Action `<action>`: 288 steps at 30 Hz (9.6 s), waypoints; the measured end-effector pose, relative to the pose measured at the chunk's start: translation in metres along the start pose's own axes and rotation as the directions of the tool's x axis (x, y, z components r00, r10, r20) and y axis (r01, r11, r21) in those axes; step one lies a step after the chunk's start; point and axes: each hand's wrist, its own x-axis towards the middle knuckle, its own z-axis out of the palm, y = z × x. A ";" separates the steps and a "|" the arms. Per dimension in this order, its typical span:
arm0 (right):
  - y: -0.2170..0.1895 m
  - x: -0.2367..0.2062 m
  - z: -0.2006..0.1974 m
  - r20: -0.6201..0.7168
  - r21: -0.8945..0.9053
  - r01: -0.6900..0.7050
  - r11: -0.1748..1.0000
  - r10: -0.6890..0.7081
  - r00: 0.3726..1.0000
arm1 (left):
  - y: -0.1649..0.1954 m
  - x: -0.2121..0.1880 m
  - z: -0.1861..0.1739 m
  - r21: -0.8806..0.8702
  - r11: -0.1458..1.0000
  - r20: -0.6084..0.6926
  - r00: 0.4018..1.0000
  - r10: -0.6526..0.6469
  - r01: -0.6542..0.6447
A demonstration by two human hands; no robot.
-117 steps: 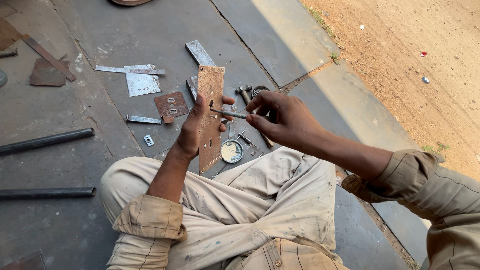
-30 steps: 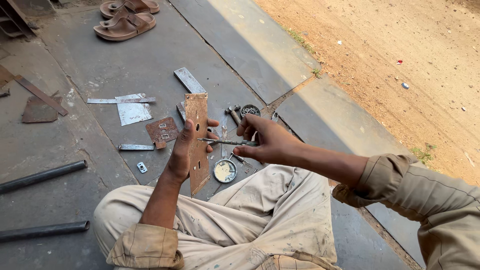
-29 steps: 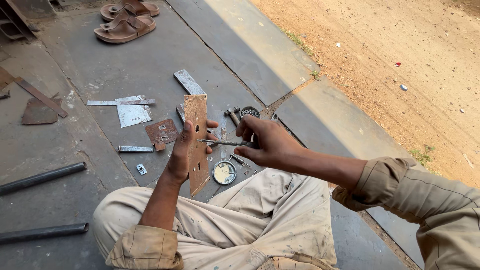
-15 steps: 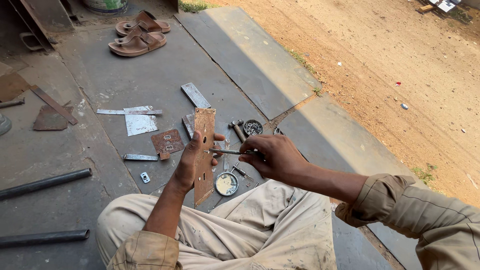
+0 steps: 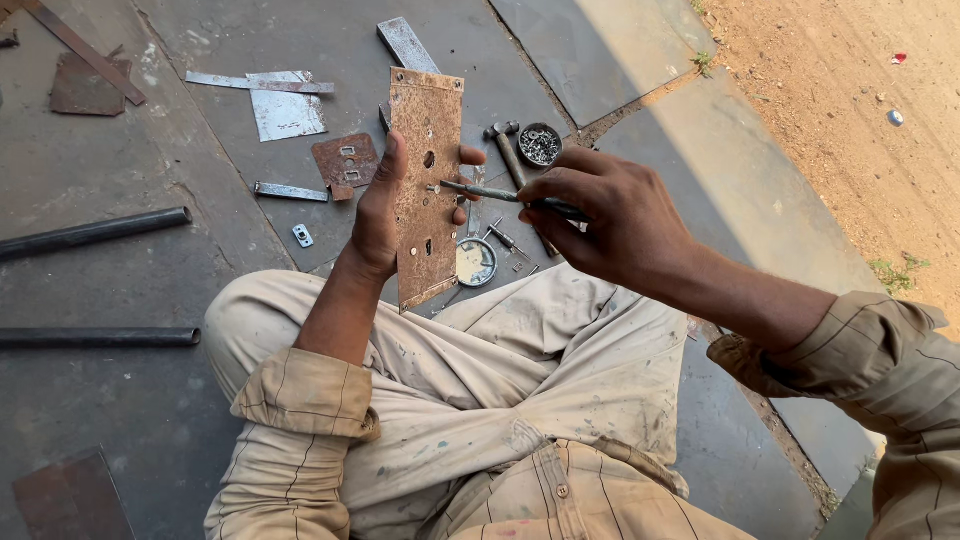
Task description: The person sits on the ground and uses a screwdriver to fasten screws into a rectangular metal plate. They retrieve additional screws from a container and continue securing the plate, then attach a small metal bracket to the assembly.
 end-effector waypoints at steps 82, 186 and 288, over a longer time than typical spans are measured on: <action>0.015 0.008 0.023 0.262 0.343 -0.588 0.733 0.526 0.809 | -0.006 0.003 -0.004 0.446 0.892 -0.103 0.994 -0.032 0.075; 0.027 0.020 0.031 0.503 0.517 -0.712 0.475 0.504 0.702 | -0.007 0.002 -0.001 0.431 0.900 -0.110 0.994 -0.021 0.067; 0.006 0.015 0.030 0.201 0.165 -0.308 0.937 0.274 0.941 | -0.001 -0.002 -0.012 0.442 0.897 -0.104 0.994 0.043 0.007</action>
